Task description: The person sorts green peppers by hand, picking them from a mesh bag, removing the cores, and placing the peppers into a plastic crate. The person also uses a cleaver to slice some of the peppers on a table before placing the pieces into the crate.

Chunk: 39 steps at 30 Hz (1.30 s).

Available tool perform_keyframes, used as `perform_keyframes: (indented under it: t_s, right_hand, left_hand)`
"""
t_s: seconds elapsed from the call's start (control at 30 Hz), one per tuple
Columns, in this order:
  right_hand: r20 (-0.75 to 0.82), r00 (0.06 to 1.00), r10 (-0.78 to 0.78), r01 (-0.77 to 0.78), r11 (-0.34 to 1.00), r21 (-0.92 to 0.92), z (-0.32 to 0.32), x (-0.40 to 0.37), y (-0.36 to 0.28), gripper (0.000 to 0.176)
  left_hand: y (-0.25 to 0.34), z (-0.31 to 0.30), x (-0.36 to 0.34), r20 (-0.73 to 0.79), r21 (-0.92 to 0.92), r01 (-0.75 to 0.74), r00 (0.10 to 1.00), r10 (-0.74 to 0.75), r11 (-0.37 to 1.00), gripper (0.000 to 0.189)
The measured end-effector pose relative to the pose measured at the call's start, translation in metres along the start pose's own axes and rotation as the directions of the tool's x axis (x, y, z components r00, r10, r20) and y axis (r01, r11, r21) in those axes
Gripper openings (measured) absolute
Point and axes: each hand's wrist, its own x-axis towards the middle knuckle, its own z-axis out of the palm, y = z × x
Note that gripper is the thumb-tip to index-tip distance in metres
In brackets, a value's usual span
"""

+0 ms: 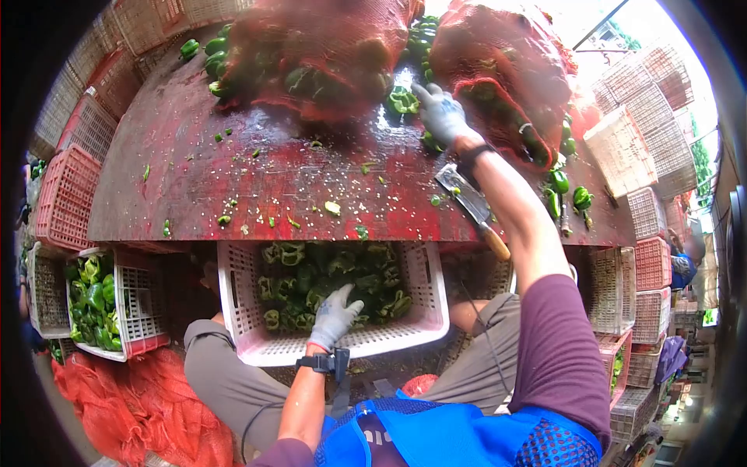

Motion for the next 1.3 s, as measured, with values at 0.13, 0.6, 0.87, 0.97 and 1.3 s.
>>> perform_keyframes:
  t_s: [0.13,0.6,0.87,0.97,1.3]
  right_hand:
    - [0.143,0.964,0.226,-0.244,0.962,0.122,0.039,0.084,-0.003,0.061]
    - [0.057,0.965,-0.254,0.244,0.959,0.145,0.073,-0.06,-0.086,0.039]
    - [0.146,0.704,-0.695,0.624,0.704,0.338,0.01,-0.238,-0.162,0.054]
    - [0.096,0.829,-0.551,0.492,0.8,0.343,0.004,-0.22,-0.15,0.053]
    - [0.231,0.971,0.065,-0.11,0.976,0.187,0.05,-0.03,-0.111,0.068]
  left_hand:
    - [-0.005,0.002,0.002,-0.009,-0.055,0.019,1.0,-0.019,0.998,0.057]
    - [-0.002,0.002,0.004,-0.023,-0.041,0.004,1.0,-0.005,0.999,0.053]
    - [-0.015,-0.001,0.0,0.01,-0.745,0.189,0.962,-0.273,0.64,0.051]
    - [-0.03,0.003,0.001,0.116,-0.89,0.241,0.941,-0.318,0.388,0.051]
    - [-0.017,0.008,0.005,0.047,-0.936,0.187,0.907,-0.418,0.3,0.049]
